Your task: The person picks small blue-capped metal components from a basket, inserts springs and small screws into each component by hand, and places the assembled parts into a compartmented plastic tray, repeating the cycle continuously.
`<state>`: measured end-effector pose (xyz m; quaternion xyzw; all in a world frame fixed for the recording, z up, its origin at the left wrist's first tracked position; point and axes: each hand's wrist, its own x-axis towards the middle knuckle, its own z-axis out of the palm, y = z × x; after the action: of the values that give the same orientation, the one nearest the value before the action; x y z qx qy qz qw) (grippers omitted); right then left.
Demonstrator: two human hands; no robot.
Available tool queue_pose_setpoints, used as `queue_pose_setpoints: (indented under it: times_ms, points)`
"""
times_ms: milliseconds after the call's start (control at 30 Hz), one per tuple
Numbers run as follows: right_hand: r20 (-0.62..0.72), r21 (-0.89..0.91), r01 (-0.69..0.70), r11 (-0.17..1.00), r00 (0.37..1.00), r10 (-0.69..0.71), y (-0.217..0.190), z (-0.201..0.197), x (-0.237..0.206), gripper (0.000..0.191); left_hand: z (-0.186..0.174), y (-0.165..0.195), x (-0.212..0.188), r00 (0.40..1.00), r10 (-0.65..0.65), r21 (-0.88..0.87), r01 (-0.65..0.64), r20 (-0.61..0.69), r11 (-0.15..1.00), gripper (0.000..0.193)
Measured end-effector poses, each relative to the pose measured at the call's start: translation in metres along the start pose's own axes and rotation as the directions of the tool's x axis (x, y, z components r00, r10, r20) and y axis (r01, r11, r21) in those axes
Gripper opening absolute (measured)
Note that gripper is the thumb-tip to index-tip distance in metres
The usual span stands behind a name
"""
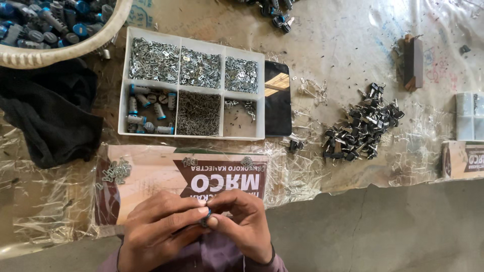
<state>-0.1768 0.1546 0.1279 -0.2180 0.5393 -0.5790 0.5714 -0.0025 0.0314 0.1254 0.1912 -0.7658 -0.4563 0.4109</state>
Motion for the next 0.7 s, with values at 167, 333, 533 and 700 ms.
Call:
queue_pose_setpoints:
  times_ms: [167,333,533,700]
  points:
    - [0.144,0.13,0.012,0.991,0.989,-0.031,0.01,-0.011,0.003,0.02,0.003,-0.001,0.001,1.0,-0.031,-0.062,0.031,0.003,0.998,0.042]
    - [0.174,0.208,0.001,0.978,0.984,-0.038,0.01,-0.013,0.007,0.02,0.0,-0.002,0.002,0.999,-0.016,-0.102,0.019,0.032,0.995,0.042]
    - [0.01,-0.841,0.296,0.453,0.846,-0.534,0.008,0.003,0.014,0.025,-0.019,-0.007,0.002,0.988,-0.144,-0.148,0.134,-0.06,0.98,0.041]
    - [0.157,-0.959,0.267,0.098,0.786,-0.598,0.007,0.014,0.024,0.046,-0.035,-0.014,0.005,0.985,-0.109,0.008,0.111,-0.137,0.994,0.043]
